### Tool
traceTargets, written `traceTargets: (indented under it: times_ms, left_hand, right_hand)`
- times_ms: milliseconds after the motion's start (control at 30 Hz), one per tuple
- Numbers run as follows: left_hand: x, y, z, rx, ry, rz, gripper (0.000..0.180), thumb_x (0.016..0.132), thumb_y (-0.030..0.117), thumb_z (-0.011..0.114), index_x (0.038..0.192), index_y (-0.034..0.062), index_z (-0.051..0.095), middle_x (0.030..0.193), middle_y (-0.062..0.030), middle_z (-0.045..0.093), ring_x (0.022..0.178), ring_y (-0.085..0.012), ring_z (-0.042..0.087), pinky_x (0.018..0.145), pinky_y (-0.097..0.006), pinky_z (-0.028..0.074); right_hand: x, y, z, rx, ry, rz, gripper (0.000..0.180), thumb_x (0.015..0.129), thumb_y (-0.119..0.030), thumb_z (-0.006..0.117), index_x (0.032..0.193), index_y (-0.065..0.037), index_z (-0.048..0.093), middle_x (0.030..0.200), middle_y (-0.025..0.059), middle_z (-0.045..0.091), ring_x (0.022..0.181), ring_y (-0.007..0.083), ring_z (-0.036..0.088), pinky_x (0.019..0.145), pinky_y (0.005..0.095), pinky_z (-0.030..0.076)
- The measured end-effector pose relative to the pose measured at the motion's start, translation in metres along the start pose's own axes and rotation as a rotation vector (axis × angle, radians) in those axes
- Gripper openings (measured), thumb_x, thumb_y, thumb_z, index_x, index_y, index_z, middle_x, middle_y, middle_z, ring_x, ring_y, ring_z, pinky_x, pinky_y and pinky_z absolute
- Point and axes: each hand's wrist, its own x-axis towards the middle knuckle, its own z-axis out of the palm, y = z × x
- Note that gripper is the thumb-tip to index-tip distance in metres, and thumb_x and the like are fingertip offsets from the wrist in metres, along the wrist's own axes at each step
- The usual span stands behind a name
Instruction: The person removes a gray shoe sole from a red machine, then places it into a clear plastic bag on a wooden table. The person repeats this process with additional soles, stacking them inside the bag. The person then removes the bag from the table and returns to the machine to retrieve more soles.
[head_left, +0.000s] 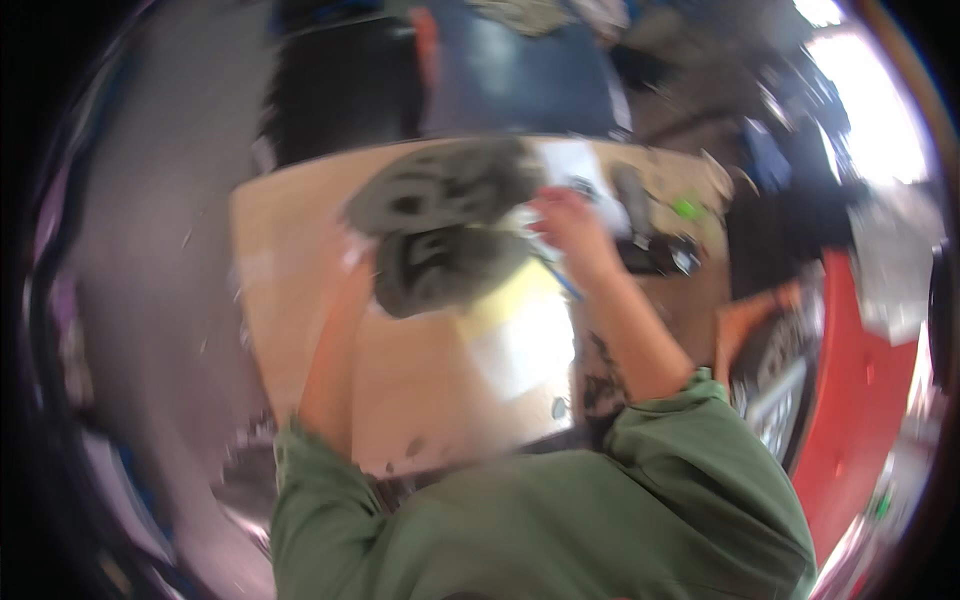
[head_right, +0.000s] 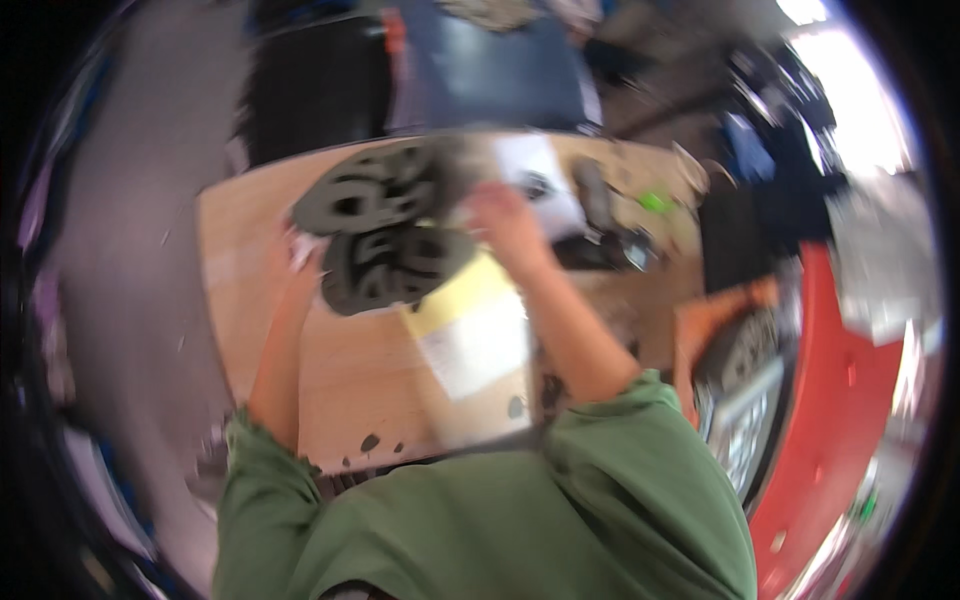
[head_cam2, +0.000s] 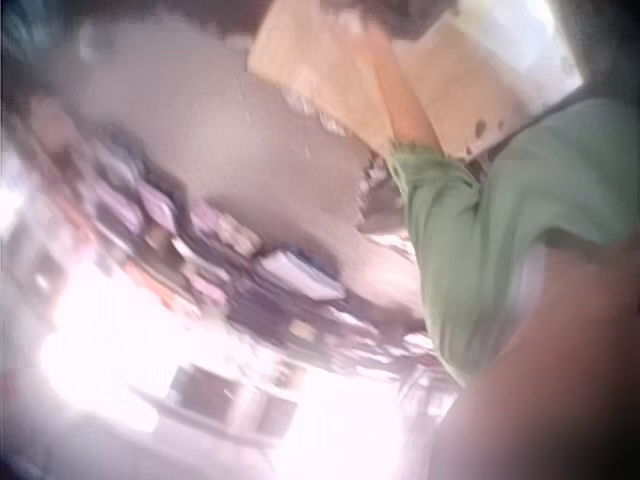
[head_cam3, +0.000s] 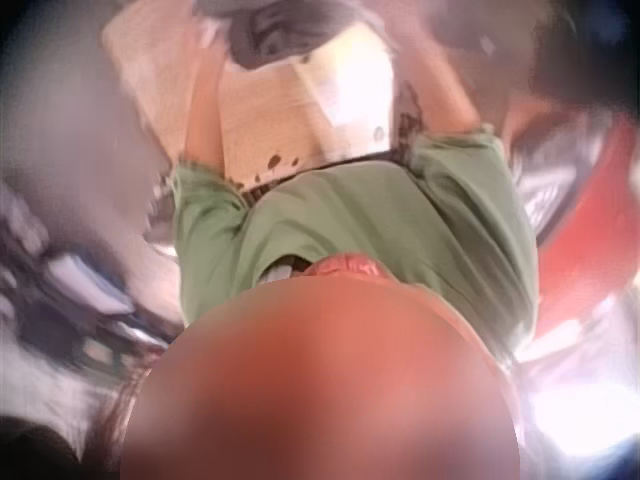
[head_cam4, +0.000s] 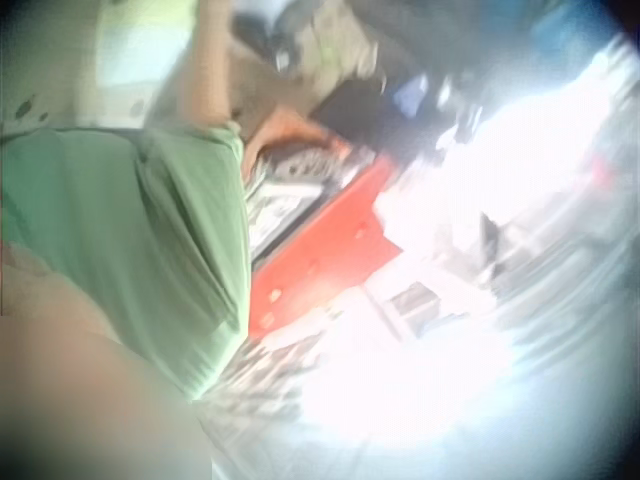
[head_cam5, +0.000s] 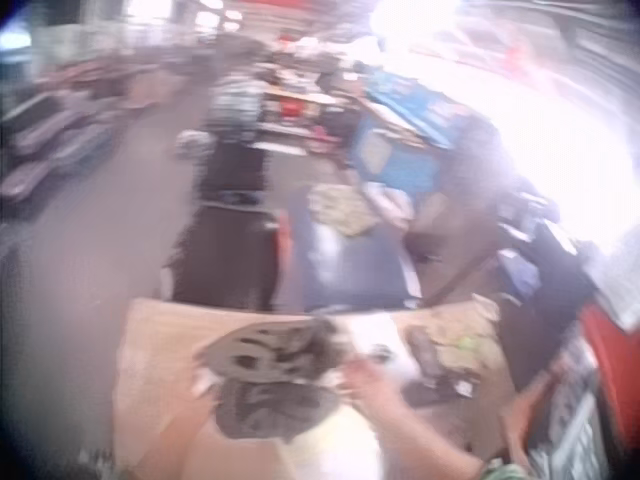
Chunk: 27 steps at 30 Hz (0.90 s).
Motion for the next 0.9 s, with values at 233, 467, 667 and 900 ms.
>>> traceTargets:
  times_ms: [233,467,667,900]
  left_hand:
    - [-0.134,0.094,0.04,0.385,-0.062,0.263,0.045,0.084,0.012,0.072,0.123,-0.0031,0.054,0.12,-0.0185,0.061,0.111,-0.0321,0.059,0.098,-0.044,0.045]
    - [-0.133,0.198,0.089,0.188,-0.353,0.418,0.046,0.078,0.014,0.074,0.119,0.0018,0.057,0.116,-0.0139,0.061,0.107,-0.0331,0.057,0.095,-0.047,0.043]
    - [-0.152,0.313,0.198,-0.185,-0.847,0.649,0.035,0.084,0.018,0.071,0.114,0.0022,0.061,0.11,-0.0169,0.063,0.1,-0.0344,0.061,0.087,-0.041,0.049]
    - [-0.189,0.431,0.337,-0.243,-1.191,-0.104,0.071,0.089,0.035,0.071,0.132,-0.0142,0.042,0.133,-0.027,0.054,0.114,-0.0287,0.06,0.094,-0.038,0.049]
  right_hand:
    - [-0.168,0.027,-0.07,-0.551,0.313,-0.363,0.027,0.083,-0.014,0.071,0.107,-0.003,0.063,0.099,0.0127,0.064,0.078,0.0205,0.066,0.069,0.0332,0.055]
    - [-0.243,-0.009,-0.295,-0.793,1.246,-0.275,0.036,0.081,-0.021,0.072,0.112,-0.004,0.065,0.105,0.0157,0.066,0.093,0.0296,0.065,0.082,0.0376,0.052]
    - [-0.261,0.04,-0.387,0.006,1.119,0.382,0.072,0.086,-0.04,0.07,0.14,-0.001,0.042,0.127,0.0203,0.055,0.107,0.0291,0.059,0.085,0.0404,0.052]
    - [-0.266,0.038,-0.388,0.186,1.087,0.373,0.083,0.081,-0.023,0.077,0.147,-0.005,0.031,0.123,0.018,0.052,0.093,0.0264,0.06,0.074,0.0397,0.057]
